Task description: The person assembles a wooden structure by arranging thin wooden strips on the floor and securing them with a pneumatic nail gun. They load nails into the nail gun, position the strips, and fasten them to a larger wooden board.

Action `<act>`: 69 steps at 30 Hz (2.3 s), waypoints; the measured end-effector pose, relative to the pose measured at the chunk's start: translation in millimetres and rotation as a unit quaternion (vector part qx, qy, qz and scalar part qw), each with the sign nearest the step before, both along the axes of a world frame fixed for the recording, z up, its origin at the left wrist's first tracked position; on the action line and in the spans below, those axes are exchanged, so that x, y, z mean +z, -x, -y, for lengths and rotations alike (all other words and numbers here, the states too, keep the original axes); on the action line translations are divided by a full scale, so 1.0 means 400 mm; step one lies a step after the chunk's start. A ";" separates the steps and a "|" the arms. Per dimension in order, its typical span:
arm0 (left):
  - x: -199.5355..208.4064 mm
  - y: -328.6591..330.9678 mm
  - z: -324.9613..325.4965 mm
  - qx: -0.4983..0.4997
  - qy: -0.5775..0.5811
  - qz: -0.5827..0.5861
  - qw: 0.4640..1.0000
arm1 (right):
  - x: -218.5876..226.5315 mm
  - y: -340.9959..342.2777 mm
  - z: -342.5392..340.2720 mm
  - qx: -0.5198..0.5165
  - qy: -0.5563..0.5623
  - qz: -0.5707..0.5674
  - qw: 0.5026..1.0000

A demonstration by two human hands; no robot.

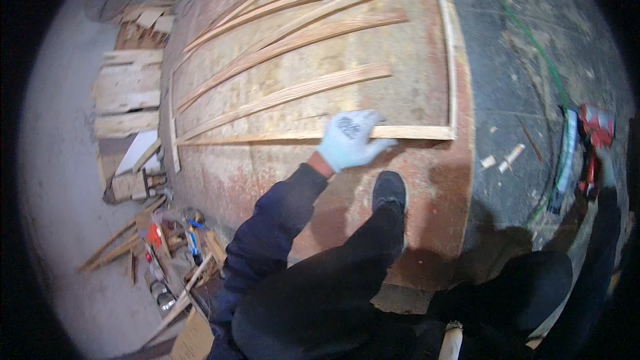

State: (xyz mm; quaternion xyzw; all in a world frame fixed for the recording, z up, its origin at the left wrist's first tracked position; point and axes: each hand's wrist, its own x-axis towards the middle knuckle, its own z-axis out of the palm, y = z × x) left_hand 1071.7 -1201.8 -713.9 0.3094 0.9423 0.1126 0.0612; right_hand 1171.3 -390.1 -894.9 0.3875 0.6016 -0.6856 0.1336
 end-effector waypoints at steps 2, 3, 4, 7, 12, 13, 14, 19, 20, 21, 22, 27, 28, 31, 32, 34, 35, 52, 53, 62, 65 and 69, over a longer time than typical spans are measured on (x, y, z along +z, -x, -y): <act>0.014 0.000 0.008 0.011 -0.018 0.015 1.000 | -0.105 -0.024 -0.127 0.048 -0.096 0.046 0.993; 0.017 0.008 0.009 0.009 -0.004 0.057 0.998 | -0.148 -0.035 -0.182 0.069 -0.139 0.068 0.985; 0.023 0.016 0.019 0.009 -0.001 0.115 0.993 | -0.185 -0.060 -0.221 0.086 -0.178 0.089 0.976; 0.013 0.083 0.039 0.021 -0.120 0.323 0.938 | -0.215 -0.098 -0.238 0.113 -0.270 0.139 0.946; -0.062 0.269 0.104 0.058 -0.029 0.205 0.977 | 0.042 0.064 0.162 0.137 -0.353 -0.090 0.921; -0.083 0.315 0.126 0.070 0.017 0.156 0.985 | 0.130 0.121 0.295 0.157 -0.342 -0.116 0.919; -0.102 0.345 0.157 0.056 0.079 0.114 0.989 | 0.223 0.171 0.435 0.209 -0.372 -0.130 0.895; -0.219 0.409 0.311 -0.013 0.214 0.043 0.976 | 0.553 0.414 1.056 0.400 -0.516 -0.297 0.697; -0.242 0.405 0.336 -0.027 0.197 0.007 0.980 | 0.581 0.467 1.148 0.420 -0.484 -0.348 0.685; -0.264 0.406 0.358 -0.037 0.208 0.004 0.977 | 0.605 0.515 1.220 0.456 -0.488 -0.368 0.647; -0.290 0.412 0.369 -0.033 0.195 -0.012 0.980 | 0.619 0.562 1.282 0.490 -0.492 -0.362 0.621; -0.357 0.443 0.399 0.016 0.109 -0.018 0.994 | 0.599 0.731 1.456 0.589 -0.497 -0.312 0.555; -0.355 0.447 0.398 0.019 0.101 -0.004 0.995 | 0.569 0.772 1.468 0.590 -0.509 -0.342 0.525; -0.338 0.466 0.400 0.048 0.083 0.015 0.995 | 0.455 0.897 1.508 0.600 -0.509 -0.330 0.521; -0.334 0.472 0.395 0.061 0.078 0.034 0.994 | 0.414 0.941 1.528 0.610 -0.515 -0.294 0.526; -0.335 0.476 0.402 0.058 0.103 0.045 0.992 | 0.342 1.017 1.579 0.606 -0.531 -0.244 0.539; -0.342 0.477 0.401 0.054 0.100 0.045 0.992 | 0.313 1.043 1.606 0.605 -0.543 -0.247 0.527; -0.365 0.498 0.408 0.067 0.067 0.080 0.992 | 0.235 1.135 1.663 0.703 -0.500 -0.209 0.461; -0.371 0.498 0.407 0.070 0.060 0.088 0.992 | 0.277 1.148 1.654 0.725 -0.481 -0.191 0.456; -0.289 0.542 0.452 0.197 -0.172 0.305 0.916 | 0.691 1.200 1.484 0.781 -0.028 -0.145 0.607; -0.177 0.590 0.484 0.270 -0.327 0.439 0.792 | 0.724 1.168 1.404 0.740 0.035 -0.092 0.665; -0.025 0.637 0.476 0.262 -0.430 0.446 0.740 | 0.706 1.166 1.329 0.588 0.160 0.023 0.792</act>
